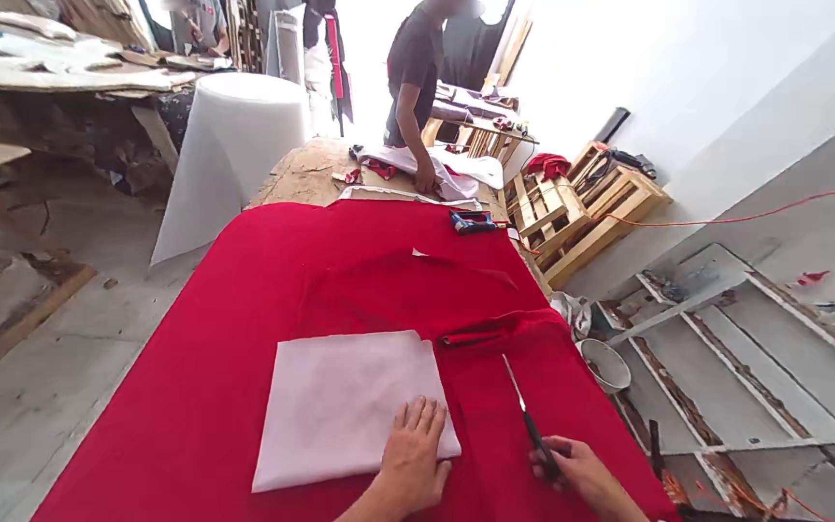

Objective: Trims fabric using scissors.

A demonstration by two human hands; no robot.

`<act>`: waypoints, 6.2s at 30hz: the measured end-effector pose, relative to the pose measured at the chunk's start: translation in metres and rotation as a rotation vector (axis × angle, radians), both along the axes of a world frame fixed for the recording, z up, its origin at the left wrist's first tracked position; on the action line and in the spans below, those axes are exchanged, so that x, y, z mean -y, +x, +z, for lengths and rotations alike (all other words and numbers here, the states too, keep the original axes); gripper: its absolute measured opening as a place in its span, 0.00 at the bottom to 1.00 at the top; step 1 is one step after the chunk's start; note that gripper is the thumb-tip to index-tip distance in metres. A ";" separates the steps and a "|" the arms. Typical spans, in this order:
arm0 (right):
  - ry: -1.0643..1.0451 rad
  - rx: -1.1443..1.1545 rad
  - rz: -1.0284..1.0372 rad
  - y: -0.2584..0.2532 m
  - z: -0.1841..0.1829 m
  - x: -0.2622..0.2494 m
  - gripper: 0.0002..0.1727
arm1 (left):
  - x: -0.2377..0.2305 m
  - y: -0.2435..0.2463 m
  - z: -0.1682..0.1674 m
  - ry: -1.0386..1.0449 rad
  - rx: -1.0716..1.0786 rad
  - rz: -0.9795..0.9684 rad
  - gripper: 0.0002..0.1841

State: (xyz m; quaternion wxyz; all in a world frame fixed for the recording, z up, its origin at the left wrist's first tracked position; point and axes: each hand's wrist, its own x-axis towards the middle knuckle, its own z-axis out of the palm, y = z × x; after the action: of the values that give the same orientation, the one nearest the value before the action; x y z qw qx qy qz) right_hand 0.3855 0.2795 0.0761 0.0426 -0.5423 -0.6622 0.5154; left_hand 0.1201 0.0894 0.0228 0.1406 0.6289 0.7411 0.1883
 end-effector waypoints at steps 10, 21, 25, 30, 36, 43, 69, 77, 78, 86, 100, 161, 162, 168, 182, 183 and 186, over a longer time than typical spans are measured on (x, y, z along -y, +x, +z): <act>-0.546 -0.274 0.199 -0.062 0.003 0.039 0.35 | 0.004 0.013 -0.028 0.201 -0.103 -0.015 0.23; -0.573 -0.265 0.197 -0.119 -0.015 0.018 0.29 | 0.007 0.008 -0.031 0.351 -0.079 0.023 0.21; -0.539 -0.243 0.193 -0.151 -0.018 0.005 0.29 | 0.009 0.009 -0.032 0.345 -0.063 0.026 0.21; -0.495 -0.212 0.158 -0.181 -0.017 -0.003 0.30 | 0.008 0.009 -0.032 0.358 -0.079 0.033 0.20; -0.464 -0.219 0.121 -0.196 -0.016 -0.004 0.30 | 0.008 0.009 -0.033 0.361 -0.080 0.029 0.20; -0.357 -0.242 0.108 -0.199 -0.022 -0.001 0.26 | 0.009 0.010 -0.034 0.358 -0.117 0.018 0.19; 0.874 0.310 0.055 -0.042 -0.002 0.000 0.22 | -0.091 -0.163 0.013 -0.089 -0.003 0.211 0.17; 0.592 -0.044 0.262 -0.160 -0.026 0.015 0.26 | -0.137 -0.206 0.051 -0.080 0.144 0.200 0.14; 0.593 -0.041 0.267 -0.169 -0.031 0.013 0.28 | -0.146 -0.211 0.052 -0.095 0.150 0.207 0.13; 0.481 -0.005 0.268 -0.181 -0.039 0.014 0.27 | -0.171 -0.231 0.021 -0.003 -0.038 0.331 0.22; -0.026 -0.246 0.156 -0.138 -0.032 0.063 0.41 | 0.160 -0.166 0.024 0.020 0.508 1.046 0.25; -0.042 0.015 0.284 -0.166 -0.018 0.025 0.22 | 0.194 -0.142 0.039 -0.197 0.862 0.932 0.24; -0.073 -0.002 0.302 -0.144 -0.017 0.038 0.22 | 0.203 -0.130 0.037 -0.198 0.847 0.915 0.23; -0.051 -0.060 0.302 -0.068 -0.024 0.102 0.28 | 0.227 -0.101 0.034 -0.278 0.516 1.000 0.25; -0.057 -0.132 0.146 -0.058 -0.034 0.120 0.27 | -0.043 -0.024 0.020 -0.319 -0.053 -0.523 0.77; -0.053 -0.128 0.138 -0.059 -0.035 0.121 0.27 | -0.046 -0.024 0.014 -0.330 -0.056 -0.545 0.77; -0.032 -0.110 0.126 -0.058 -0.036 0.125 0.26 | -0.049 -0.028 0.004 -0.331 -0.087 -0.560 0.77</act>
State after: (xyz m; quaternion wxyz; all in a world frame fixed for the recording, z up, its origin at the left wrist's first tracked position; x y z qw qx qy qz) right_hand 0.3276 0.1549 0.0397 0.0376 -0.4711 -0.6834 0.5565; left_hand 0.0916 0.1387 0.0268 0.2555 0.7845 0.5650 -0.0075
